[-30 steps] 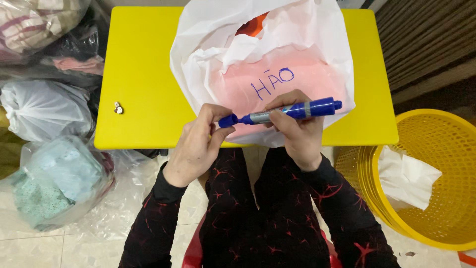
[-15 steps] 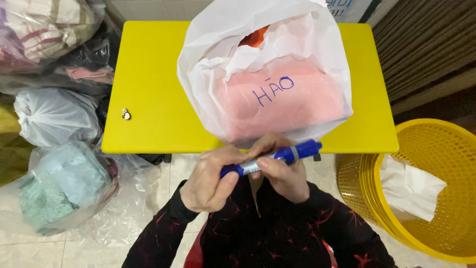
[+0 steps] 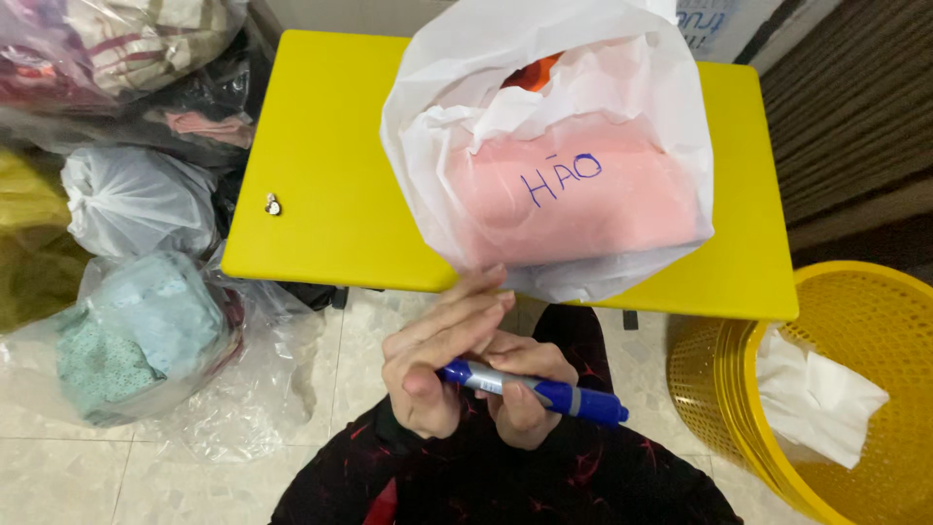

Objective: The person folds various pieces of clothing, including shirts and patterned fabrics, on a yellow table. They place the folded items into a clear plastic bag, tie it shut, and then move to a white plastic bag containing orange fabric. The person writes 'HAO' on the white bag with a blue marker and places it on the floor.

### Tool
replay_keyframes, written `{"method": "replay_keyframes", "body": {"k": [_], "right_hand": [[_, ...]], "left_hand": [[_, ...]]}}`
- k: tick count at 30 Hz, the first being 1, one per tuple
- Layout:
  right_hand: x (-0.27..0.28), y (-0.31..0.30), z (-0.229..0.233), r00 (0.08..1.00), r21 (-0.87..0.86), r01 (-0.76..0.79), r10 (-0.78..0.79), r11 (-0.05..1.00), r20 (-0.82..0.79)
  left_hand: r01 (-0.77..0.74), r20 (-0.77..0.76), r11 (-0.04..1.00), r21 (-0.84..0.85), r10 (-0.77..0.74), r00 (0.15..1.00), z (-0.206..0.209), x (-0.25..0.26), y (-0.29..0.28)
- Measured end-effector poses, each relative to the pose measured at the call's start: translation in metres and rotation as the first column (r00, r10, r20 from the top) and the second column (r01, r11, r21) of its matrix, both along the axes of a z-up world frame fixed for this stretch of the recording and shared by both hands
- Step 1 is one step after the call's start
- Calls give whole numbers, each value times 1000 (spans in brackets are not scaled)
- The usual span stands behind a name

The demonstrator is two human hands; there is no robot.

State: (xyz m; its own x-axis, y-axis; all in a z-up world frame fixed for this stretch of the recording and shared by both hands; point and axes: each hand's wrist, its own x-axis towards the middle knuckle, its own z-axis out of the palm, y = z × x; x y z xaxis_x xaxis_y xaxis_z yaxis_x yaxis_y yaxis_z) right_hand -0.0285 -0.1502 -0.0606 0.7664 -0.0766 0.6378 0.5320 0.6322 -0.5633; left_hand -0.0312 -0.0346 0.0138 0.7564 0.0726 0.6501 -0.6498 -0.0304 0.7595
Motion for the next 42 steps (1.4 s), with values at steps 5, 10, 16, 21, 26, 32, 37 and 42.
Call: {"method": "replay_keyframes", "body": {"k": [5,10,16,21,26,32,37,42], "right_hand": [[18,8,-7,972,-24,102,-95,994,216],[30,-2,14,903,-194,136,-41,971,429],[22,-42,31,765,-523,386,53,760,642],[19,-53,22,864,-553,295,31,779,503],[21,-36,11,913,-432,183,11,883,409],[22,-1,-8,969,-190,115,-69,975,235],[30,-32,-17,879,-18,-272,240,962,-412],[34,-39,-32,928,-522,-139,-73,842,-365]], "left_hand": [[-30,-96,991,-127,18,995,-6,3,-6],[255,-249,890,-379,-363,898,8,8,2],[419,-242,657,-626,-675,697,4,3,5],[462,-196,606,-647,-718,668,-13,0,3],[413,-248,706,-575,-631,735,-21,0,-1],[163,-278,796,-583,-384,881,-21,14,-11],[229,-310,946,-228,-293,904,-17,12,10],[86,-496,931,355,109,861,-24,18,28]]}}
